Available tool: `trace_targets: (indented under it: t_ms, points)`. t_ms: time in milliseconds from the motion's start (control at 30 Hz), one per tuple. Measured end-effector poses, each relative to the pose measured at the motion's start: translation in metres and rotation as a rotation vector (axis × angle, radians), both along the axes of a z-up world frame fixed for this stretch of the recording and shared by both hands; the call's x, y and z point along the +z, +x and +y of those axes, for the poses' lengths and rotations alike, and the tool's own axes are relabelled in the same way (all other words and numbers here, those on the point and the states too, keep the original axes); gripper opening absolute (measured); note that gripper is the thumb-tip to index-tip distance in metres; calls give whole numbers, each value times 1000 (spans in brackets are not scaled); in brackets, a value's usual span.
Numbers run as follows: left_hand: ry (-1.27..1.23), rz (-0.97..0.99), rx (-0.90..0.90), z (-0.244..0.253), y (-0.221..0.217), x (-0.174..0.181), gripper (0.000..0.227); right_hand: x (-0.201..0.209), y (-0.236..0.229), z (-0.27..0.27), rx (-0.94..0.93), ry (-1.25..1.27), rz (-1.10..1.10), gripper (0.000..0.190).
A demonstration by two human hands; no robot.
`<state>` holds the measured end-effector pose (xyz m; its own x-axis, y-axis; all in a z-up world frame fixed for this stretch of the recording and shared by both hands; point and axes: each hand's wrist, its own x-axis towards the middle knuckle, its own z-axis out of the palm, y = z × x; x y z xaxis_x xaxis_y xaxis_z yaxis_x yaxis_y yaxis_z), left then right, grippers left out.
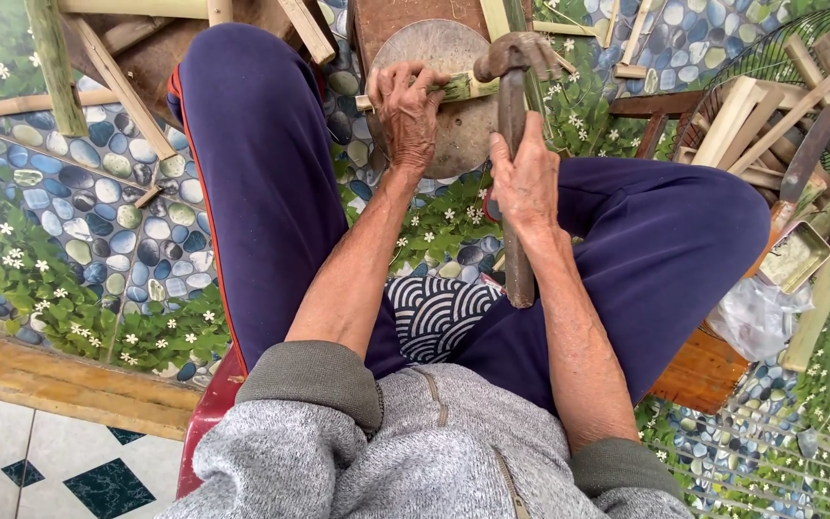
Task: The person sits cross-legged and assembles thin bamboo strips into a small bundle. They use a hammer to tap the strips together, then insert a thin metal pin to secure the bundle. The person repeats this process with additional bamboo pieces.
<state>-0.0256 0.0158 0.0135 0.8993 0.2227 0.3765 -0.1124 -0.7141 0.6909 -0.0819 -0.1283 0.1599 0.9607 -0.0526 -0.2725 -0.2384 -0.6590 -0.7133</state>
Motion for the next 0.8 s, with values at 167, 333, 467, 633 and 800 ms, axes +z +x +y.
trace_targets:
  t_ms: [167,333,467,633,800]
  points:
    - [9,1,2,3,1,-3,20,-23,0,-4,80,-206,-40,28]
    - [6,-16,-5,4,-1,-1,21,-32,-3,-6,135,-247,-80,28]
    - [-1,3,-6,6,0,5,18,-20,-1,-2,105,-256,-26,31]
    - [-1,14,-6,6,0,4,17,-9,-3,0,108,-200,-214,31]
    - [4,-4,-29,5,2,4,17,-27,-2,6,128,-329,-11,26]
